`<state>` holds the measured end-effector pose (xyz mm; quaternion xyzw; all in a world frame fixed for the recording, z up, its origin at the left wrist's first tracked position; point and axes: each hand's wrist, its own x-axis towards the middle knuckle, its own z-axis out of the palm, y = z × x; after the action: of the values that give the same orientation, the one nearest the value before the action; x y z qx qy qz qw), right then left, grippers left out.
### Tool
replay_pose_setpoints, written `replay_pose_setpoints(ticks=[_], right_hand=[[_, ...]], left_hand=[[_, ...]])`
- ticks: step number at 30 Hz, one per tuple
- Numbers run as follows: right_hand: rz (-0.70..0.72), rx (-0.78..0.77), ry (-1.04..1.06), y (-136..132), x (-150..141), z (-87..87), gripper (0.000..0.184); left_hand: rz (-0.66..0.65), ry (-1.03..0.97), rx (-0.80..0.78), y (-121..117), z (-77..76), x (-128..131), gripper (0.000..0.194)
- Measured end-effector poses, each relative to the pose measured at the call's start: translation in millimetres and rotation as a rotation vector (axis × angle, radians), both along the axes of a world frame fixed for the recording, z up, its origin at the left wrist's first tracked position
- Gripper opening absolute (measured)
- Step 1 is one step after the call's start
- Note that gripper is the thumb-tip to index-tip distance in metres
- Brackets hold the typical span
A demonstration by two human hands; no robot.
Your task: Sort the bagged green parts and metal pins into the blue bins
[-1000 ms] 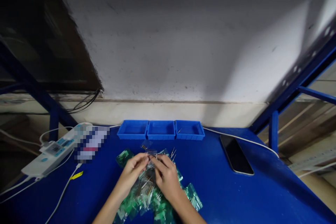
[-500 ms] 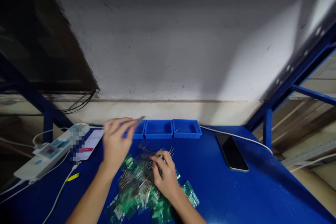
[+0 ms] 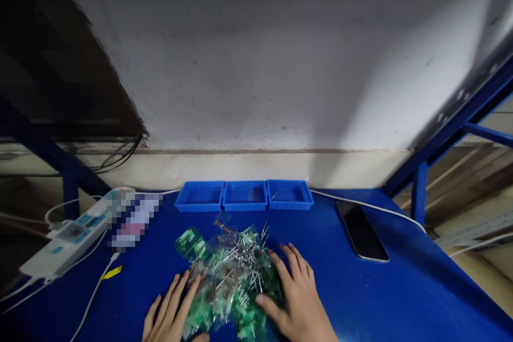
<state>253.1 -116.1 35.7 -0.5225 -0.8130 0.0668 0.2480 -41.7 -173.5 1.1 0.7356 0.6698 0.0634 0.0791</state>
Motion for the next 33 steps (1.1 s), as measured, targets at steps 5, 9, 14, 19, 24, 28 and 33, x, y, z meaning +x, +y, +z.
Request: replay_pose_setpoints(ticks=[5,9,14,19,24,28,33], right_hand=[[0.037,-0.02,-0.121,-24,-22,-35.1,0.093],[-0.103,-0.068,-0.12,-3,-47,-35.3,0.079],[-0.145,-0.055,-0.054,8,-55,-25.3,0.068],[-0.18,-0.025,0.053,3,-54,-27.5,0.065],[-0.149,-0.006,0.07,5,-54,-27.5,0.062],[-0.097,-0.004,0.064,5,-53,-20.6,0.058],[-0.084,0.012,0.12,4,-49,-13.1,0.046]], left_hand=[[-0.131,-0.087,0.11,41,4.0,15,0.073],[-0.155,-0.195,0.168,62,8.2,19,0.059],[-0.115,-0.275,0.293,52,16.8,16,0.046],[-0.092,-0.273,0.354,48,32.1,25,0.033],[-0.145,-0.273,0.318,72,49.4,51,0.022],[-0.132,-0.189,0.266,90,56.6,64,0.016],[-0.132,-0.19,0.254,99,57.6,62,0.016]])
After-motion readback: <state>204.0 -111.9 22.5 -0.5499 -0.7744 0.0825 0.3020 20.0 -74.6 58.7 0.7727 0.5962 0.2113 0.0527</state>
